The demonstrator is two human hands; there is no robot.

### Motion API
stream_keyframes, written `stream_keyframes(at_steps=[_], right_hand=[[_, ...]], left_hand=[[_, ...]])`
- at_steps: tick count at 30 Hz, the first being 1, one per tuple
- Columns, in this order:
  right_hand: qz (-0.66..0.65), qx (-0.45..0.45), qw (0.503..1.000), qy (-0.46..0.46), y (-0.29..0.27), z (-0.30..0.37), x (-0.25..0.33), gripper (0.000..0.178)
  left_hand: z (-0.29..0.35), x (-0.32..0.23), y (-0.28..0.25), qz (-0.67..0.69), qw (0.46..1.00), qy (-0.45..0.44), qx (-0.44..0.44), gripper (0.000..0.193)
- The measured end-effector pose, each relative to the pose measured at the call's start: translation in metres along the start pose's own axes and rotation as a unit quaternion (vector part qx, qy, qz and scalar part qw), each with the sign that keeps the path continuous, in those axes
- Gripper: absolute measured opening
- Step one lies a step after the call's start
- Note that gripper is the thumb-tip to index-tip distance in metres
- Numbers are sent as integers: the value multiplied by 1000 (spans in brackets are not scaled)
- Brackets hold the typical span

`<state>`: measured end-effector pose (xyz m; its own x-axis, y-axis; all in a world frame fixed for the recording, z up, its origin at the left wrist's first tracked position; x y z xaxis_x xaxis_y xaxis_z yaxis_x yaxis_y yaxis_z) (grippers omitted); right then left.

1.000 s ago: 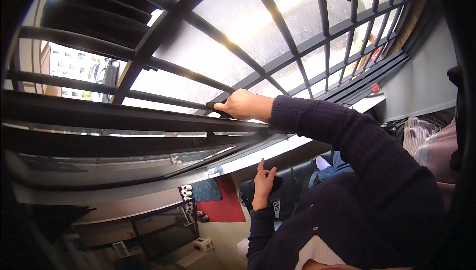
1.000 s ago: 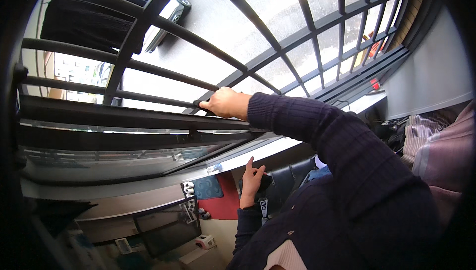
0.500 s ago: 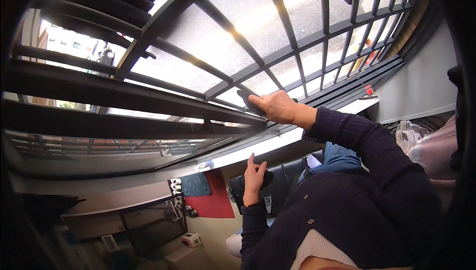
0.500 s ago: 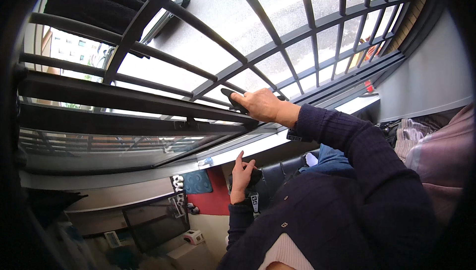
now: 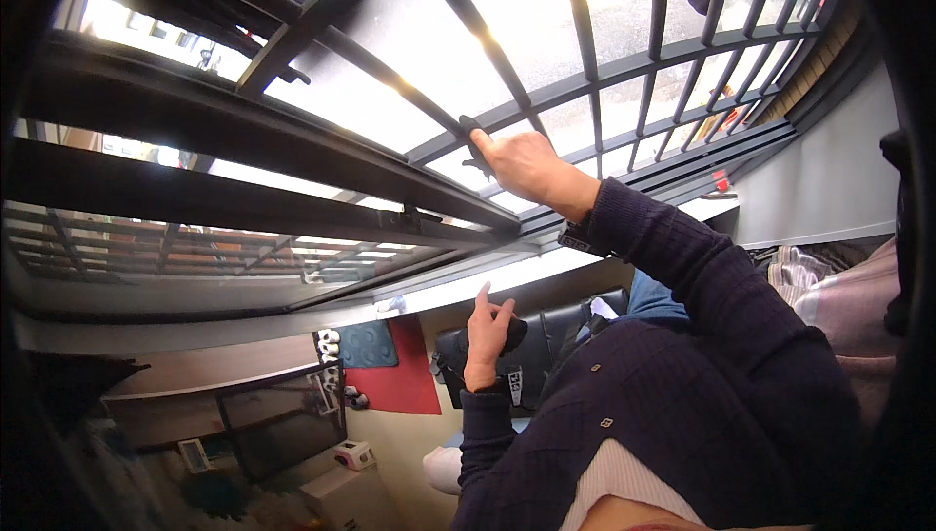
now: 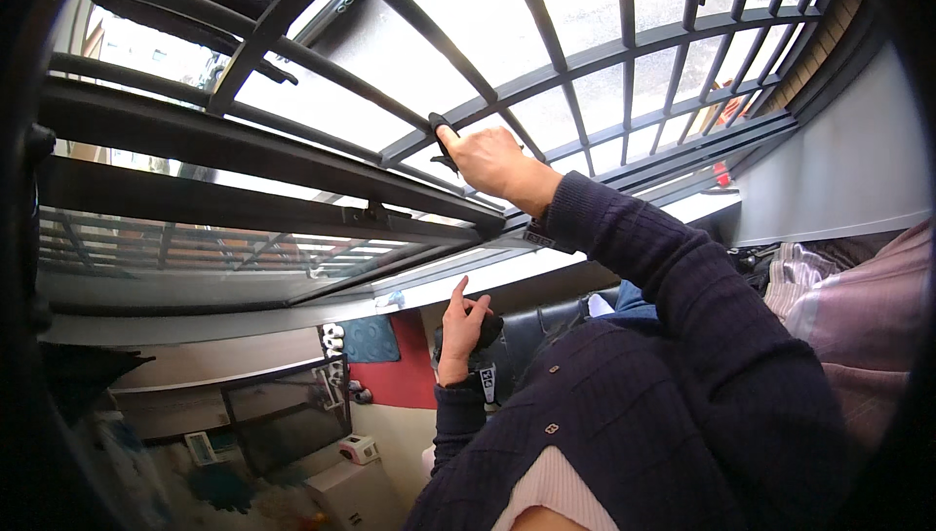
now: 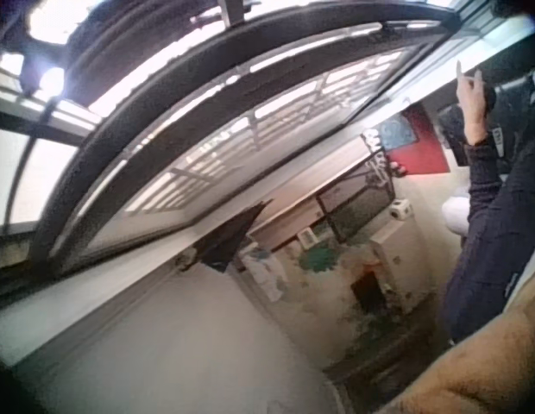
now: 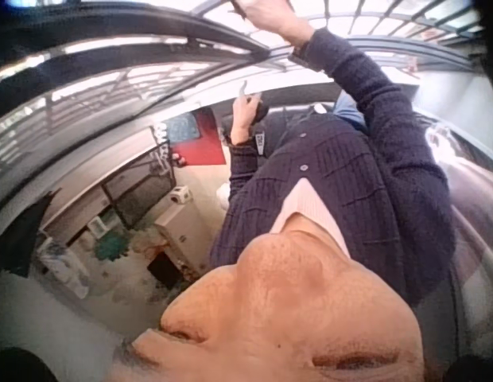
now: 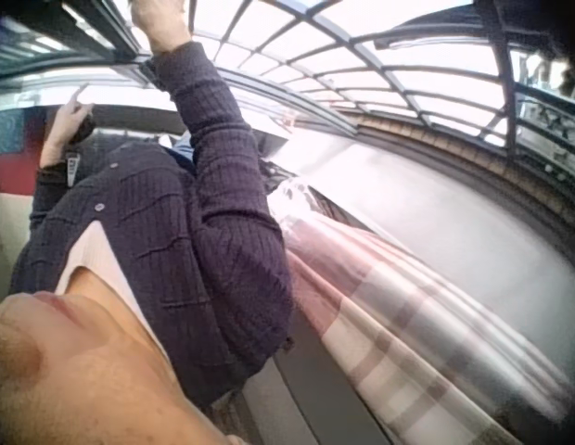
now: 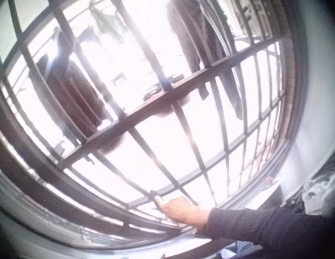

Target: The person wipes the interior surface of a large window using a small dark cloth. They move the cloth back and forth across the glass, working across different sections of the window frame.

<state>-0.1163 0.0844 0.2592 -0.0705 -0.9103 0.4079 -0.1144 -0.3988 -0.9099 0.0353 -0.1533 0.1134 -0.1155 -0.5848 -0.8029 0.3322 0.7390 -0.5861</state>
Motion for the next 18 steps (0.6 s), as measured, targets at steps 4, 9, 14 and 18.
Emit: stream_keyframes(at_steps=[4,9,14,18], right_hand=[[17,-24,1000,-3,-7,-1,3,39],[42,62,997,7,5,9,1,45],[62,-34,997,-19,-16,7,17,38],[118,83,989,-27,-8,16,18,39]], left_hand=[[-2,-2,10,-5,1000,13,20,62],[-3,-7,14,27,999,20,11,64],[-4,-12,21,19,999,23,21,65],[-6,-17,22,15,999,34,13,67]])
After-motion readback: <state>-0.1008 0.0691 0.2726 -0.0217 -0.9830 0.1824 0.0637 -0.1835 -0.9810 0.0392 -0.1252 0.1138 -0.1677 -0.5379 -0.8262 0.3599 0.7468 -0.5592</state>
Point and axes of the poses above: each hand's wrist, its own z-axis away from the middle knuckle, its own y-axis out of the palm, x = y × z, the point moved 8 cm from there along -z, towards the middle knuckle, and after that the axes turned 14 degrees about y, right-handed, at the moved point
